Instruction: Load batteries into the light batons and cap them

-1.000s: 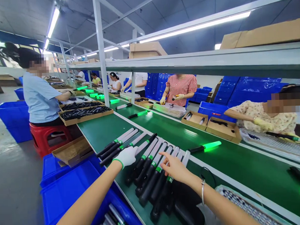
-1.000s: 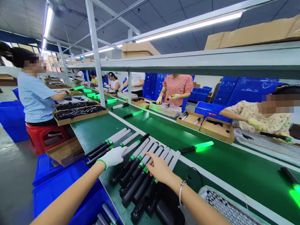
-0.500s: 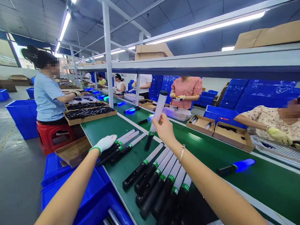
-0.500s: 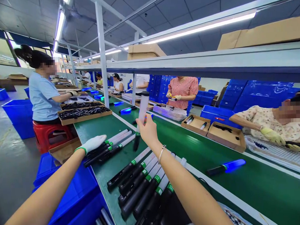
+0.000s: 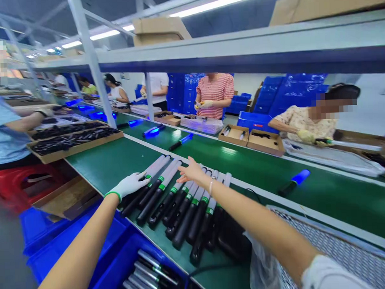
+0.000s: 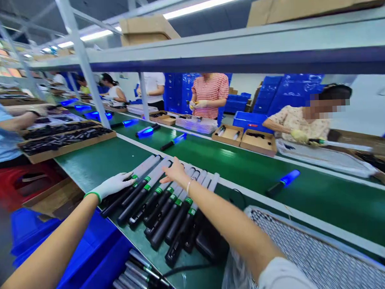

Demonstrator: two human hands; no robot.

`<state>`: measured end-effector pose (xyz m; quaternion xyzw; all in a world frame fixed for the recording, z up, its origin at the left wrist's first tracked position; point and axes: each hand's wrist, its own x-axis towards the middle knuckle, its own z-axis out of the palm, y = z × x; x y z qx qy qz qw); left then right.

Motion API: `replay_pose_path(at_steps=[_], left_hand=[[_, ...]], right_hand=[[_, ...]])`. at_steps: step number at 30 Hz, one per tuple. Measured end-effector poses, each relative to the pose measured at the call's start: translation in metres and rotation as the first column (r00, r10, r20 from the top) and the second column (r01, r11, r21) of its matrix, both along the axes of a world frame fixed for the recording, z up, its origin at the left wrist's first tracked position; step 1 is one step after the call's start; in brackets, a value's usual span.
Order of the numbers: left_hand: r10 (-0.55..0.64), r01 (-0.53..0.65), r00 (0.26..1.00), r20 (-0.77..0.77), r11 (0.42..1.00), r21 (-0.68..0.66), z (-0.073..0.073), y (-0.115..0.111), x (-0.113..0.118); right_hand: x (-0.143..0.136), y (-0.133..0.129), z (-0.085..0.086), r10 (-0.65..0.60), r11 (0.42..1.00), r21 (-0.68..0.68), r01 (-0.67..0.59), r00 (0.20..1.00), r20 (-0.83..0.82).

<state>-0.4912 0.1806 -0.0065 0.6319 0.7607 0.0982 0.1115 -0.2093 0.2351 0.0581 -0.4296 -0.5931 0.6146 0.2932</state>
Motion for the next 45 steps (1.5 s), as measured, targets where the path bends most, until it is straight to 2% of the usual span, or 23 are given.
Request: replay_pose_path(at_steps=[5,8,10,12,14,16,18,21,23,25,27,29,31,34,35,36,37,38,39,40,42,43,45], left_hand=[[-0.098,0.098,0.995,-0.008,0.995,0.010,0.005,0.002,0.034],[-0.043,0.047,0.998,-0.052,0.994,0.095,0.024,-0.016,0.061],[-0.011,0.028,0.996,-0.093,0.981,0.189,0.037,-0.039,0.096],[-0.162,0.183,0.981,-0.108,0.957,0.225,0.044,-0.067,0.147],[-0.441,0.448,0.894,-0.074,0.880,0.158,0.042,-0.092,0.202],[-0.519,0.526,0.848,-0.111,0.849,0.052,0.032,-0.106,0.246],[-0.535,0.541,0.836,-0.120,0.841,0.012,0.019,-0.107,0.270],[-0.535,0.541,0.838,-0.105,0.840,0.034,0.007,-0.099,0.273],[-0.519,0.515,0.855,0.001,0.848,0.128,0.010,-0.100,0.266],[-0.470,0.413,0.865,0.175,0.866,0.282,0.020,-0.113,0.266],[-0.447,0.302,0.854,0.266,0.843,0.446,0.030,-0.136,0.277],[-0.502,0.340,0.853,0.143,0.742,0.578,0.033,-0.162,0.296],[-0.604,0.503,0.794,-0.067,0.591,0.630,0.028,-0.184,0.318],[-0.729,0.670,0.649,-0.219,0.411,0.618,0.016,-0.200,0.347],[-0.753,0.649,0.637,-0.164,0.410,0.641,0.014,-0.200,0.355],[-0.766,0.583,0.642,-0.040,0.454,0.673,0.013,-0.199,0.364],[-0.761,0.487,0.631,0.152,0.541,0.686,0.015,-0.197,0.374],[-0.718,0.396,0.574,0.393,0.664,0.634,0.018,-0.194,0.383],[-0.623,0.359,0.457,0.634,0.782,0.510,0.022,-0.189,0.393],[-0.480,0.389,0.308,0.821,0.851,0.352,0.027,-0.185,0.402],[-0.185,0.519,0.050,0.981,0.844,0.133,0.035,-0.175,0.419],[-0.090,0.551,-0.033,0.995,0.829,0.094,0.038,-0.171,0.425],[-0.022,0.516,-0.146,0.989,0.851,0.095,0.039,-0.163,0.435]], right_hand=[[0.119,-0.052,0.010,0.205,0.966,0.120,-0.231,0.958,0.200],[0.184,-0.099,0.001,0.158,0.918,0.284,-0.276,0.913,0.377],[0.224,-0.124,-0.005,0.059,0.889,0.370,-0.269,0.869,0.491],[0.261,-0.145,-0.009,-0.075,0.912,0.386,-0.140,0.868,0.492],[0.294,-0.163,-0.013,-0.243,0.920,0.387,0.067,0.872,0.426],[0.323,-0.181,-0.018,-0.383,0.895,0.368,0.251,0.855,0.349],[0.345,-0.199,-0.025,-0.457,0.874,0.327,0.360,0.839,0.296],[0.357,-0.223,-0.037,-0.496,0.862,0.246,0.443,0.836,0.234],[0.348,-0.235,-0.043,-0.484,0.873,0.157,0.463,0.861,0.155],[0.324,-0.241,-0.046,-0.405,0.914,0.013,0.405,0.914,0.017],[0.292,-0.241,-0.044,-0.285,0.954,-0.154,0.258,0.940,-0.188],[0.262,-0.236,-0.040,-0.233,0.941,-0.326,0.092,0.875,-0.425],[0.242,-0.228,-0.036,-0.294,0.906,-0.421,0.040,0.776,-0.558],[0.243,-0.213,-0.027,-0.411,0.888,-0.422,0.183,0.726,-0.551],[0.250,-0.209,-0.023,-0.422,0.893,-0.383,0.236,0.734,-0.532],[0.259,-0.205,-0.019,-0.408,0.906,-0.328,0.266,0.753,-0.516],[0.269,-0.201,-0.013,-0.365,0.929,-0.259,0.266,0.784,-0.502],[0.280,-0.197,-0.008,-0.304,0.952,-0.187,0.242,0.821,-0.483],[0.291,-0.194,-0.003,-0.241,0.971,-0.117,0.211,0.861,-0.448],[0.302,-0.192,0.001,-0.192,0.981,-0.050,0.188,0.901,-0.388],[0.323,-0.191,0.001,-0.197,0.974,0.071,0.214,0.962,-0.191],[0.332,-0.192,-0.003,-0.262,0.953,0.141,0.268,0.963,-0.060],[0.346,-0.198,-0.019,-0.431,0.882,0.304,0.360,0.877,0.212]])
